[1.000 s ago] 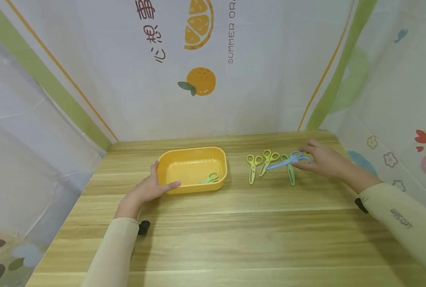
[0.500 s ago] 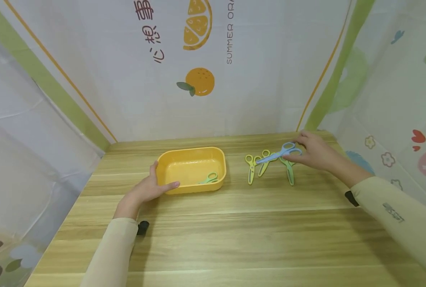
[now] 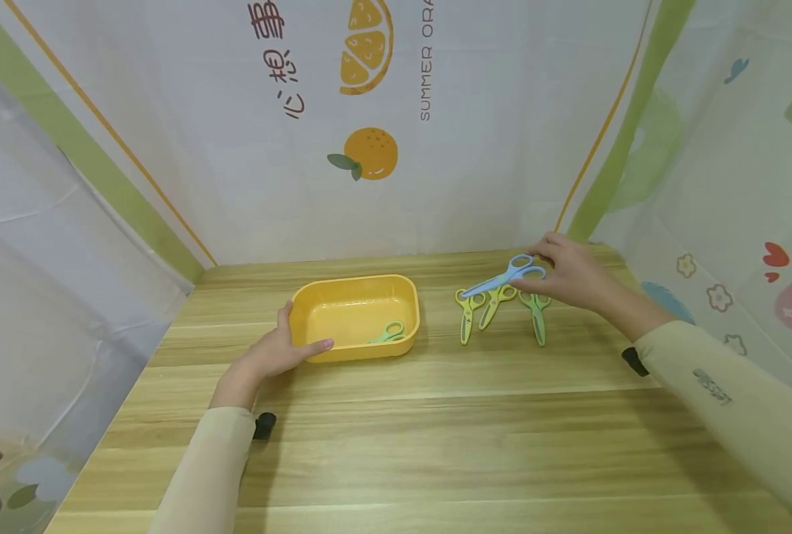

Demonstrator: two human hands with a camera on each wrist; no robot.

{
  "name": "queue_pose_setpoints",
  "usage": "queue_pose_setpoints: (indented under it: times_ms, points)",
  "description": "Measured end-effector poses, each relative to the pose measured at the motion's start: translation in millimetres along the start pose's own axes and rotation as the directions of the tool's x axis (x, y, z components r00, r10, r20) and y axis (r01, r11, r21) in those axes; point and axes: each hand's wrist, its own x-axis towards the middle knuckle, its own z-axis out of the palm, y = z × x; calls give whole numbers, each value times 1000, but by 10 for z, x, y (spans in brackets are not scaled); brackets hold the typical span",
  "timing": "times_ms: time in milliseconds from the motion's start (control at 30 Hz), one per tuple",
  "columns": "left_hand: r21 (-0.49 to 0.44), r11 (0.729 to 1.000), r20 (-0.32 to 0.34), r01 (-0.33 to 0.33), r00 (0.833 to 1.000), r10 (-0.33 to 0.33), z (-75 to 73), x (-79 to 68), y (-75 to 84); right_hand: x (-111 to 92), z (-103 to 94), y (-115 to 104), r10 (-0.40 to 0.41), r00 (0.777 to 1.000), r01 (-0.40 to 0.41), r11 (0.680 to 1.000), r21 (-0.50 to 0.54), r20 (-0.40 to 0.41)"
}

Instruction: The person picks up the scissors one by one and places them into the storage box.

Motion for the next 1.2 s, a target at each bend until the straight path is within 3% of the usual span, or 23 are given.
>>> queue_pose_setpoints:
  times_ms: [467, 900, 1200]
  points:
    - [-6, 1000, -3, -13, 1000, 13, 2, -6, 6, 278, 202, -395, -72, 996, 75, 995, 62, -52]
    - [-24, 999, 2, -23, 1000, 23, -5, -9, -3, 552, 443, -854, -1, 999, -2, 996, 93, 33]
    - [-7, 1000, 0, -5, 1000, 5, -5, 5, -6, 667, 615, -1133, 18, 999, -19, 999, 35, 34]
